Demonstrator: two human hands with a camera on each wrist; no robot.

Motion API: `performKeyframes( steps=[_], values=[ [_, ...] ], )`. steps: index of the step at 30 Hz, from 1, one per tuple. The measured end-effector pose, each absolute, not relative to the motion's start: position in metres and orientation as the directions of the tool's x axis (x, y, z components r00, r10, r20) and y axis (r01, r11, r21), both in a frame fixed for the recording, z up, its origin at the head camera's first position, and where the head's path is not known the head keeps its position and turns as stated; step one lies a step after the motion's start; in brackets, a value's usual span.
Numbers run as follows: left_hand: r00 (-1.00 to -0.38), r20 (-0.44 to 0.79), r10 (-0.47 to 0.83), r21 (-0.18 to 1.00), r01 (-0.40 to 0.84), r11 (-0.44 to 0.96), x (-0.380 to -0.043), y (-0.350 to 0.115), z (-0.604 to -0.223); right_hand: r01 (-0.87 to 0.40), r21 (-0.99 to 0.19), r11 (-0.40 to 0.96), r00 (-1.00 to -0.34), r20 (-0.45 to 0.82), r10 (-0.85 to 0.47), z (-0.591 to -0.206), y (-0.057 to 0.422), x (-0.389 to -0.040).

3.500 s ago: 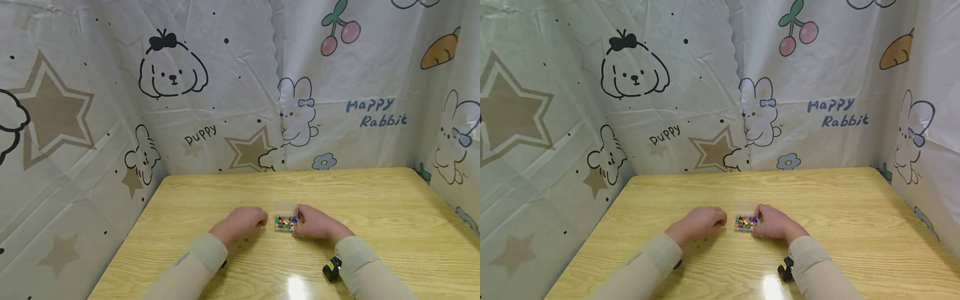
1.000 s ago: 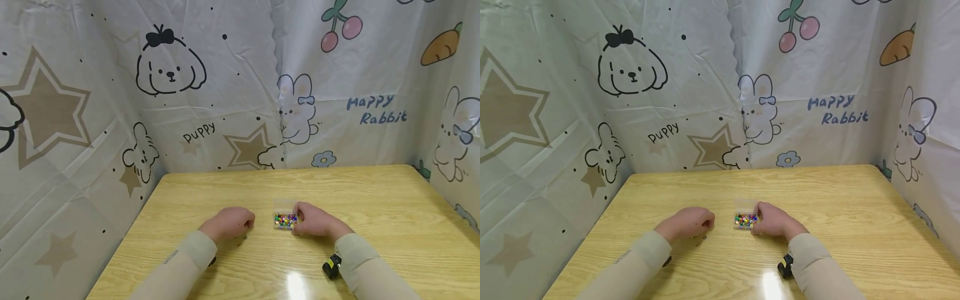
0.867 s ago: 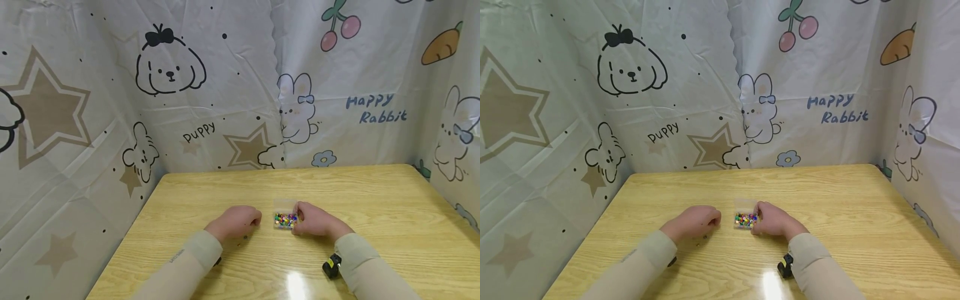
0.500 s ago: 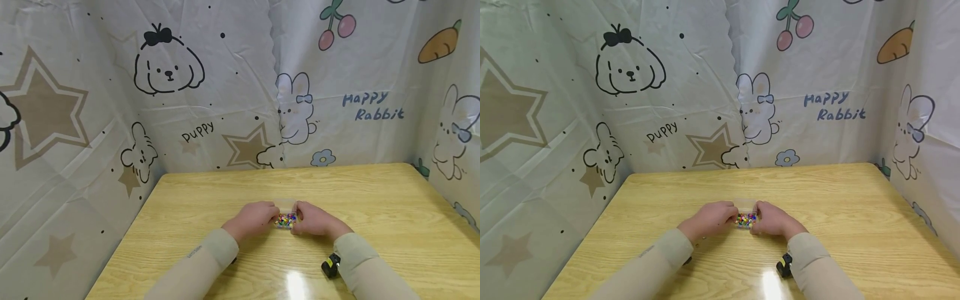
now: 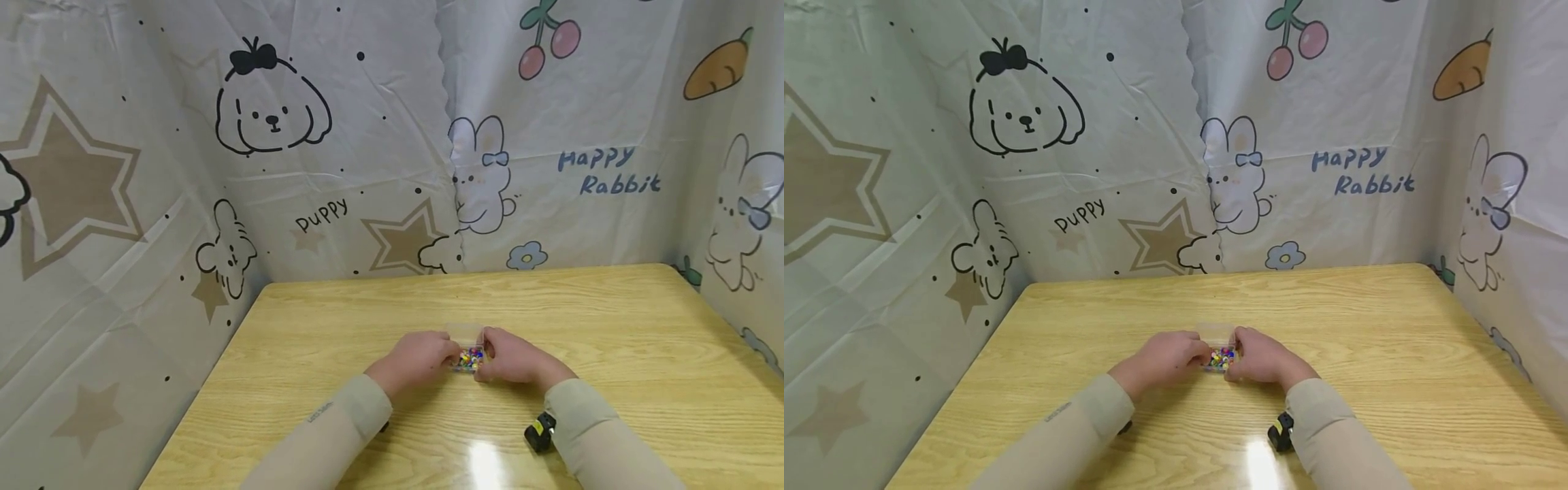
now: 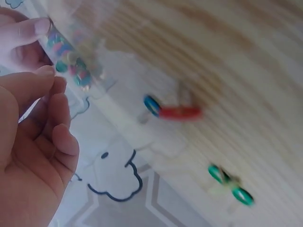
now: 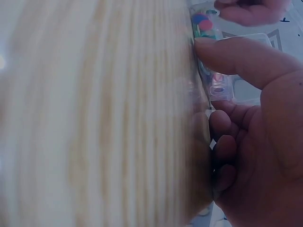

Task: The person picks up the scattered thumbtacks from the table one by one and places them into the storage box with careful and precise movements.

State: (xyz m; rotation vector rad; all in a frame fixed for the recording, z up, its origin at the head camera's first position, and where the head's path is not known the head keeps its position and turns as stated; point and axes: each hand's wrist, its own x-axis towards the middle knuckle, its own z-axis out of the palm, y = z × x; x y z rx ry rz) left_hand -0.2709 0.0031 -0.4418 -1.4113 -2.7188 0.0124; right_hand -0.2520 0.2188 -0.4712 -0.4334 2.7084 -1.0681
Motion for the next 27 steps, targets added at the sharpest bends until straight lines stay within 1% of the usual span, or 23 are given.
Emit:
performKeyframes(
  steps=[4, 8, 12, 18, 22, 27],
  values=[
    [-0.603, 0.035, 0.797, -0.011, 0.797, 0.604, -0.271, -0.014, -0.44, -0.195, -0.697, 0.69, -0.937, -0.077, -0.342, -0.47, 0.219, -0.251],
    [-0.645, -0.059, 0.762, 0.039, 0.761, 0.647, -0.271, -0.034, -0.436, -0.187, -0.699, 0.69, -0.936, -0.086, -0.341, -0.47, 0.219, -0.251],
    [-0.68, -0.135, 0.721, 0.056, 0.721, 0.69, -0.269, -0.05, -0.433, -0.186, -0.701, 0.689, -0.936, -0.087, -0.341, -0.471, 0.22, -0.251],
    [-0.682, -0.169, 0.712, 0.077, 0.711, 0.699, -0.265, -0.062, -0.43, -0.202, -0.695, 0.69, -0.936, -0.071, -0.345, -0.471, 0.22, -0.251],
    [-0.677, -0.191, 0.711, 0.122, 0.702, 0.701, -0.262, -0.064, -0.429, -0.198, -0.689, 0.697, -0.938, -0.073, -0.338, -0.471, 0.219, -0.251],
    [-0.675, -0.171, 0.718, 0.132, 0.706, 0.696, -0.26, -0.064, -0.431, -0.185, -0.684, 0.705, -0.942, -0.079, -0.325, -0.471, 0.218, -0.251]
  ],
)
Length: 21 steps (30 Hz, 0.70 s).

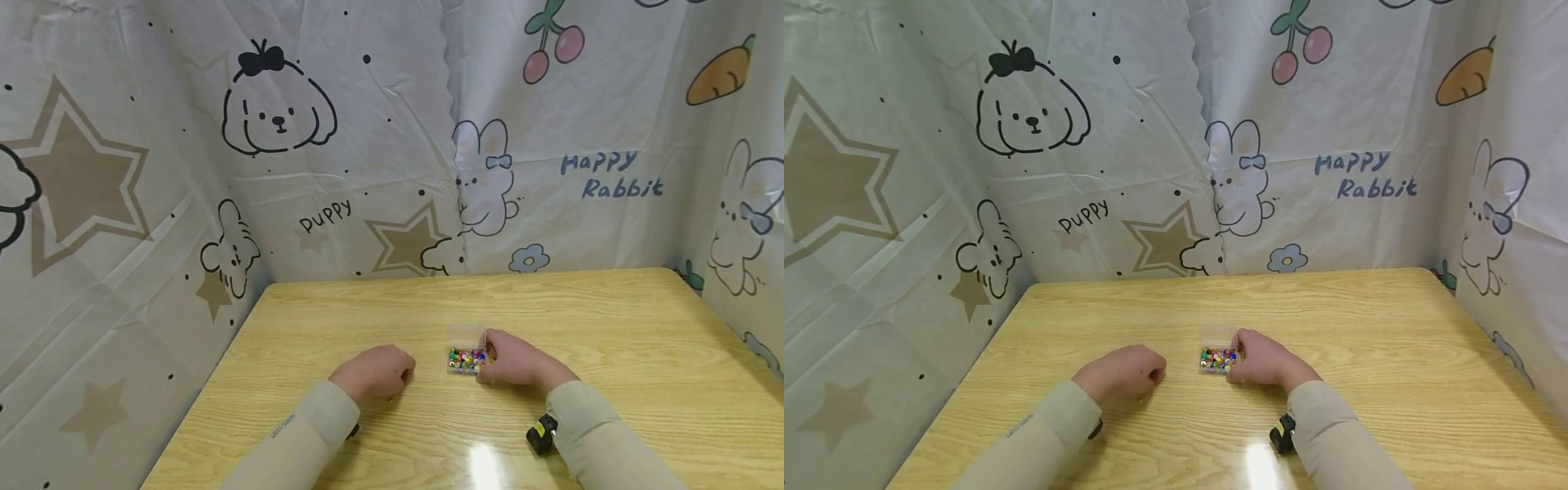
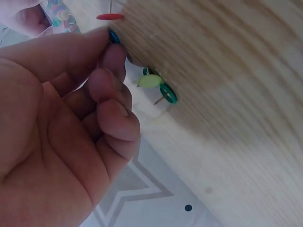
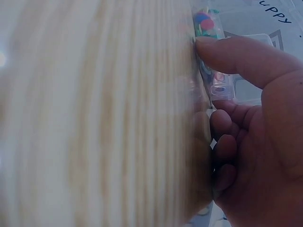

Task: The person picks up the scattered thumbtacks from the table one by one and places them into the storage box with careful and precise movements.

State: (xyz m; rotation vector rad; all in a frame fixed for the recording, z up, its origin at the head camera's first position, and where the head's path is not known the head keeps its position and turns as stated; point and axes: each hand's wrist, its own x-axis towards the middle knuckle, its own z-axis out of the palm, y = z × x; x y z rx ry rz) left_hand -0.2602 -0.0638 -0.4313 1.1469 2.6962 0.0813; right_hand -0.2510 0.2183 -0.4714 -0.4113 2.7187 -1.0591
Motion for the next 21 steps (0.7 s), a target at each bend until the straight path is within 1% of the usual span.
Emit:
performKeyframes(
  steps=[8, 12, 18, 21],
  values=[
    [-0.666, -0.117, 0.737, 0.111, 0.728, 0.676, -0.263, -0.055, -0.43, -0.181, -0.682, 0.708, -0.945, -0.078, -0.317, -0.471, 0.221, -0.253],
    [-0.658, -0.061, 0.751, 0.103, 0.744, 0.66, -0.264, -0.046, -0.428, -0.188, -0.684, 0.705, -0.944, -0.072, -0.322, -0.471, 0.222, -0.254],
    [-0.626, 0.01, 0.78, 0.097, 0.777, 0.622, -0.264, -0.029, -0.429, -0.188, -0.704, 0.684, -0.936, -0.082, -0.342, -0.471, 0.221, -0.252],
    [-0.601, 0.045, 0.798, 0.06, 0.799, 0.598, -0.265, -0.017, -0.431, -0.199, -0.701, 0.684, -0.934, -0.077, -0.35, -0.471, 0.219, -0.251]
  ],
)
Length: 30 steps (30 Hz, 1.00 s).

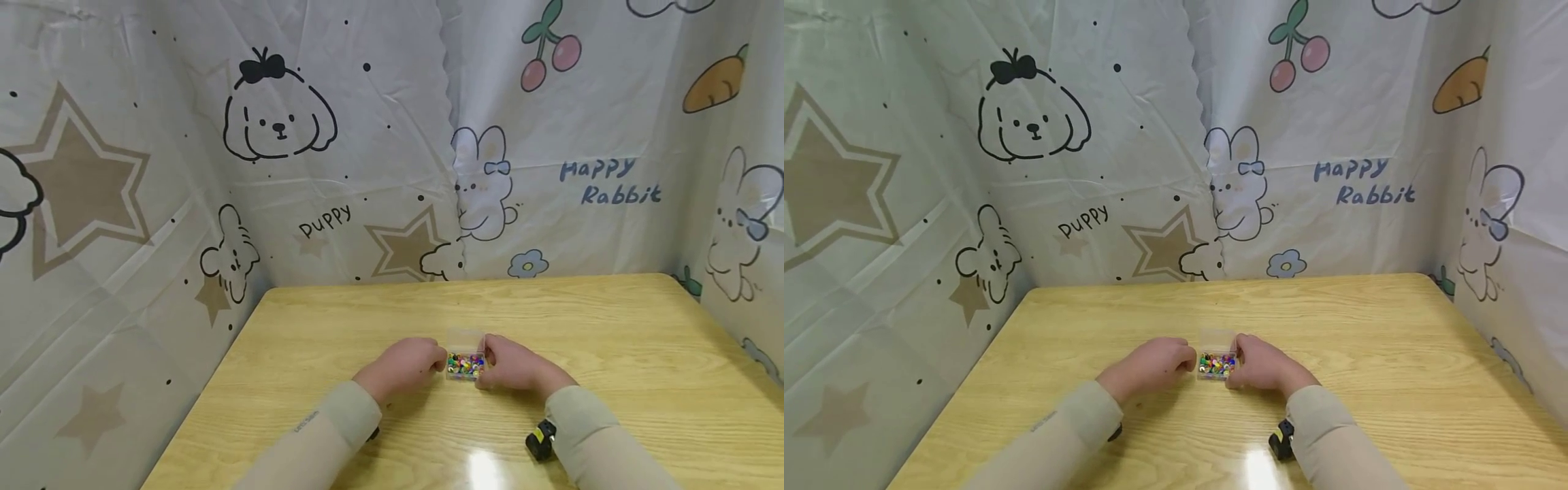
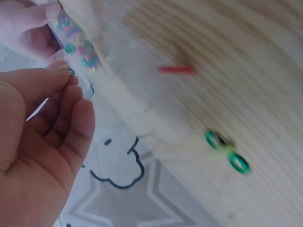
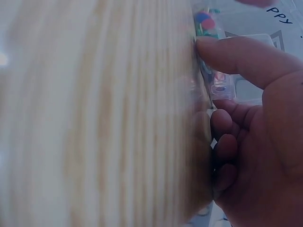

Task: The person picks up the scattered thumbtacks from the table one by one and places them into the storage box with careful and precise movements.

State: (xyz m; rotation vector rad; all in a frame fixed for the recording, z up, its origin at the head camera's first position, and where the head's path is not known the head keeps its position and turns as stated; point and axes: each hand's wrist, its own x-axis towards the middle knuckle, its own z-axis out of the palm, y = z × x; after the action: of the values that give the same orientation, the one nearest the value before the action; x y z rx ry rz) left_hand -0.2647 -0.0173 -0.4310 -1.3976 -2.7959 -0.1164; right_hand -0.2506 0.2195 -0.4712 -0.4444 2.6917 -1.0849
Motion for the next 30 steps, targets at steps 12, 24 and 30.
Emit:
performKeyframes(
  steps=[12, 24, 30],
  values=[
    [-0.557, 0.039, 0.829, -0.004, 0.83, 0.558, -0.268, 0.011, -0.435, -0.22, -0.677, 0.703, -0.928, -0.076, -0.364, -0.467, 0.214, -0.252],
    [-0.566, -0.006, 0.824, -0.047, 0.824, 0.565, -0.269, 0.011, -0.439, -0.243, -0.687, 0.685, -0.918, -0.066, -0.391, -0.47, 0.212, -0.255],
    [-0.576, 0.033, 0.817, 0.008, 0.817, 0.576, -0.267, -0.003, -0.435, -0.224, -0.694, 0.684, -0.922, -0.076, -0.379, -0.473, 0.21, -0.253]
  ],
)
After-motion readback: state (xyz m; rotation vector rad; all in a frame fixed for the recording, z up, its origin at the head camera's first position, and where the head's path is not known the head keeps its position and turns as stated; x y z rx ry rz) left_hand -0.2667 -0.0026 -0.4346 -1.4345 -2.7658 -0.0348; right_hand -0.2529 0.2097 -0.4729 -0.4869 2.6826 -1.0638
